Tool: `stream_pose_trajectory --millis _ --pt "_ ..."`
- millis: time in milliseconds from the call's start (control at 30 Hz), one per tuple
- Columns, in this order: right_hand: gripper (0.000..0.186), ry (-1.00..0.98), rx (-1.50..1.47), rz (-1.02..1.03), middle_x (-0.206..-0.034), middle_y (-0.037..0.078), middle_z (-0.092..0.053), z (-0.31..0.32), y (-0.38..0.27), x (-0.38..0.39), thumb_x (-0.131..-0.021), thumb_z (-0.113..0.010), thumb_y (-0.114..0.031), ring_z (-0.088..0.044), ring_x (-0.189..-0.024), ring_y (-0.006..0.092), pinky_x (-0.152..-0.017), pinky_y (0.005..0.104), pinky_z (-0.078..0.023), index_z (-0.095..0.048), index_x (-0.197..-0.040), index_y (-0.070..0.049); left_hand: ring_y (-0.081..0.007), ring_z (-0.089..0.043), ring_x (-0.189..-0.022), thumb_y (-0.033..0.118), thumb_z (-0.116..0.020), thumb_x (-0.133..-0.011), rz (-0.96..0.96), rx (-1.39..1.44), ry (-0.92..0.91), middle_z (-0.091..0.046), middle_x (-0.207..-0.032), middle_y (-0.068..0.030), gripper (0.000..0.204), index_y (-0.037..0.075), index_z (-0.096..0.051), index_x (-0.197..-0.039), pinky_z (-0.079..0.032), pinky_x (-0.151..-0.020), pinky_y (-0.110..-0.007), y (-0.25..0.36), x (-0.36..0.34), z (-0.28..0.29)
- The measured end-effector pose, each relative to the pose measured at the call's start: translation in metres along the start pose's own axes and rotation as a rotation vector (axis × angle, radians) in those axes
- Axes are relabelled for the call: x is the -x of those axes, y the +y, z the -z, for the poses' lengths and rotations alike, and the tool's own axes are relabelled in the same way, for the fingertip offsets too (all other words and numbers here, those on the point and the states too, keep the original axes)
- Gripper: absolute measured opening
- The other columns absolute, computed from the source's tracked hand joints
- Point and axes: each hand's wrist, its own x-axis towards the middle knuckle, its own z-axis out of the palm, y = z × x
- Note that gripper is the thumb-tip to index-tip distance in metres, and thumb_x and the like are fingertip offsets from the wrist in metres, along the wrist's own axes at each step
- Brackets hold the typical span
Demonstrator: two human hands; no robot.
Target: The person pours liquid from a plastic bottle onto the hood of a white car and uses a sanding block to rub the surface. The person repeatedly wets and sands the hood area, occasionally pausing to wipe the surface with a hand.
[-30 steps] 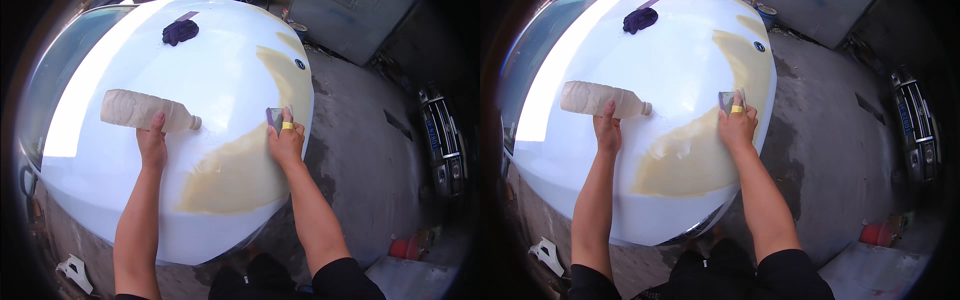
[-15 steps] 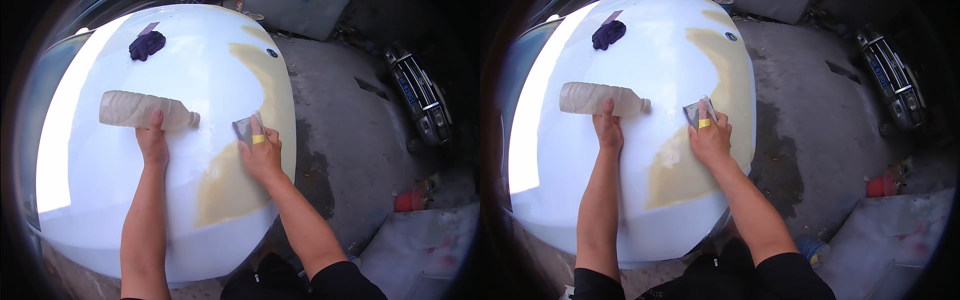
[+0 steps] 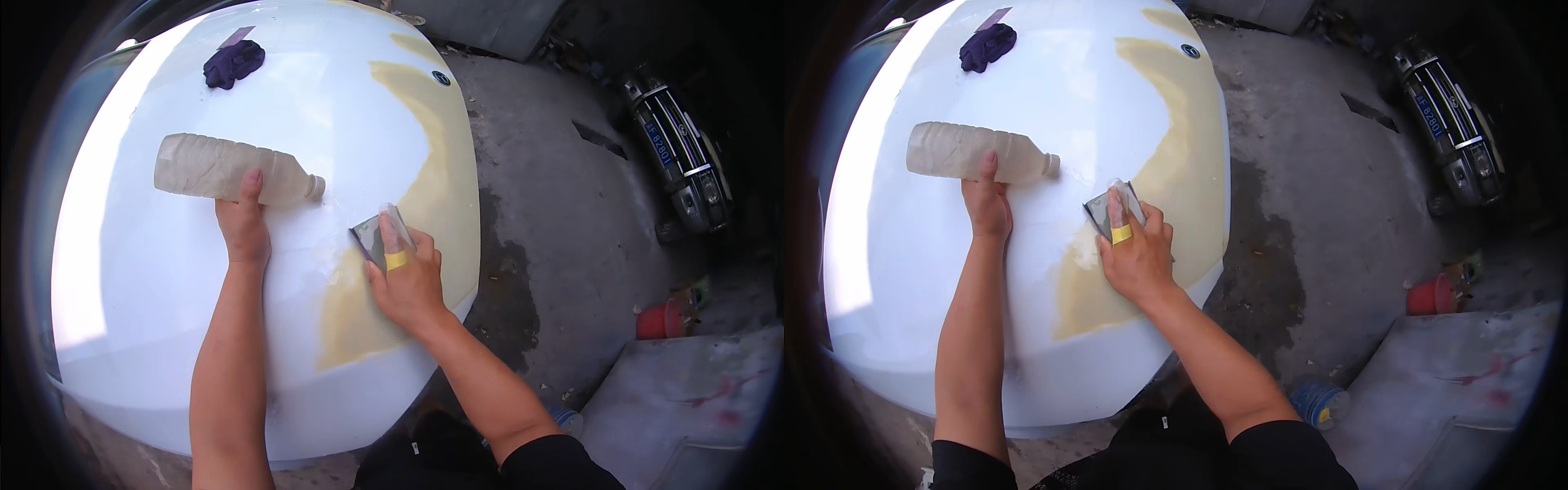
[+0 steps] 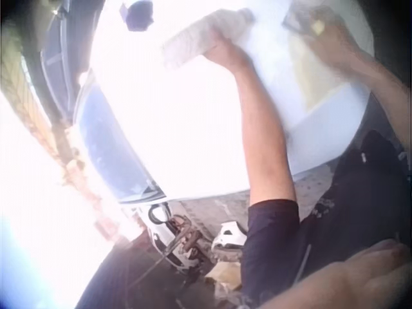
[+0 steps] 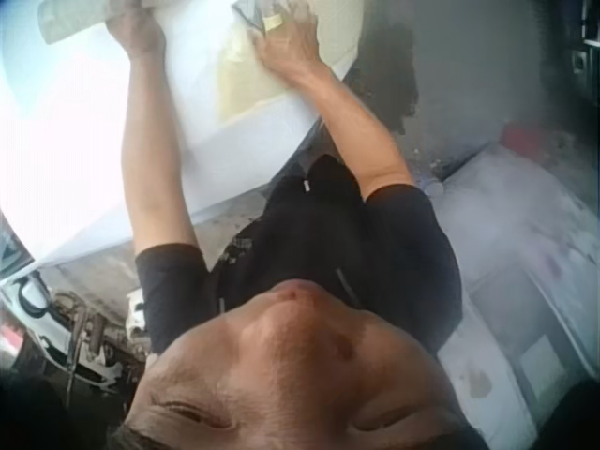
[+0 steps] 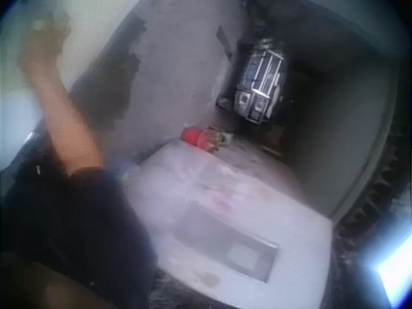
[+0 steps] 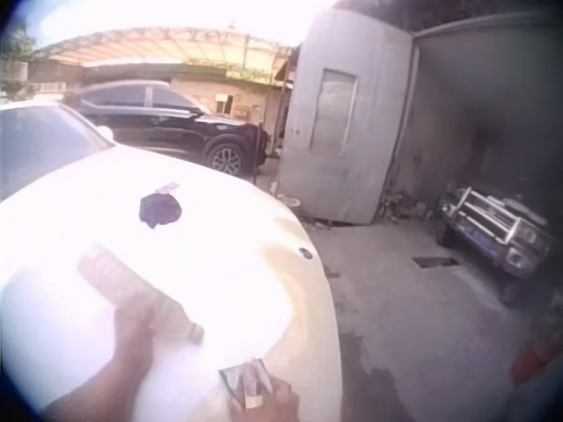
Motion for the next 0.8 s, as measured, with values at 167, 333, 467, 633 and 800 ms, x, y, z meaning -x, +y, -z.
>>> stream_pose_trajectory --millis 167,333,467,633,800 --pt "0.077 0.073 -0.030 -0.114 -0.133 0.015 -0.059 0.015 0.053 -0.046 -0.090 -0.064 -0.023 -0.044 -0.122 0.0374 -0.099 0.0504 -0.037 -0.025 -0.154 -0.006 -0.0202 -0.053 -0.115 0.034 -0.070 -0.091 -0.006 0.045 -0.014 -0.055 -0.124 -0.0083 0.056 0.001 -0.048 -0.130 -0.042 -0.102 -0.035 0.000 -0.001 -0.006" --pt "0.073 -0.006 0.016 -0.383 -0.125 0.015 -0.062 0.031 0.074 -0.070 -0.091 -0.061 -0.024 -0.045 -0.120 0.0372 -0.098 0.0505 -0.038 -0.027 -0.152 -0.004 -0.0213 -0.053 -0.117 0.034 -0.070 -0.091 -0.001 0.049 0.009 -0.055 -0.126 -0.0086 0.057 0.001 -0.047 -0.132 -0.041 -0.104 -0.037 -0.004 -0.003 -0.009" --pt "0.078 -0.049 0.041 -0.066 -0.144 0.015 -0.050 0.010 0.006 -0.002 -0.090 -0.063 -0.024 -0.042 -0.123 0.0386 -0.104 0.0502 -0.034 -0.023 -0.155 -0.006 -0.0224 -0.054 -0.118 0.035 -0.068 -0.092 -0.010 -0.020 0.017 -0.055 -0.127 -0.0091 0.057 0.002 -0.046 -0.133 -0.042 -0.104 -0.039 -0.001 -0.003 -0.001" --pt "0.074 0.026 -0.005 -0.230 -0.132 0.017 -0.058 0.031 0.088 -0.071 -0.090 -0.063 -0.024 -0.043 -0.123 0.0382 -0.100 0.0483 -0.036 -0.028 -0.152 -0.004 -0.0217 -0.053 -0.118 0.036 -0.068 -0.092 -0.008 -0.015 -0.021 -0.056 -0.126 -0.0089 0.057 0.002 -0.047 -0.132 -0.042 -0.104 -0.040 -0.002 -0.006 -0.006" --pt "0.077 0.035 0.051 -0.116 -0.133 0.017 -0.057 0.013 0.056 -0.035 -0.088 -0.065 -0.023 -0.043 -0.122 0.0391 -0.099 0.0505 -0.036 -0.027 -0.153 -0.005 -0.0215 -0.053 -0.117 0.037 -0.068 -0.091 -0.010 -0.009 0.012 -0.056 -0.125 -0.0082 0.057 0.002 -0.047 -0.131 -0.042 -0.104 -0.039 -0.006 -0.003 -0.009"
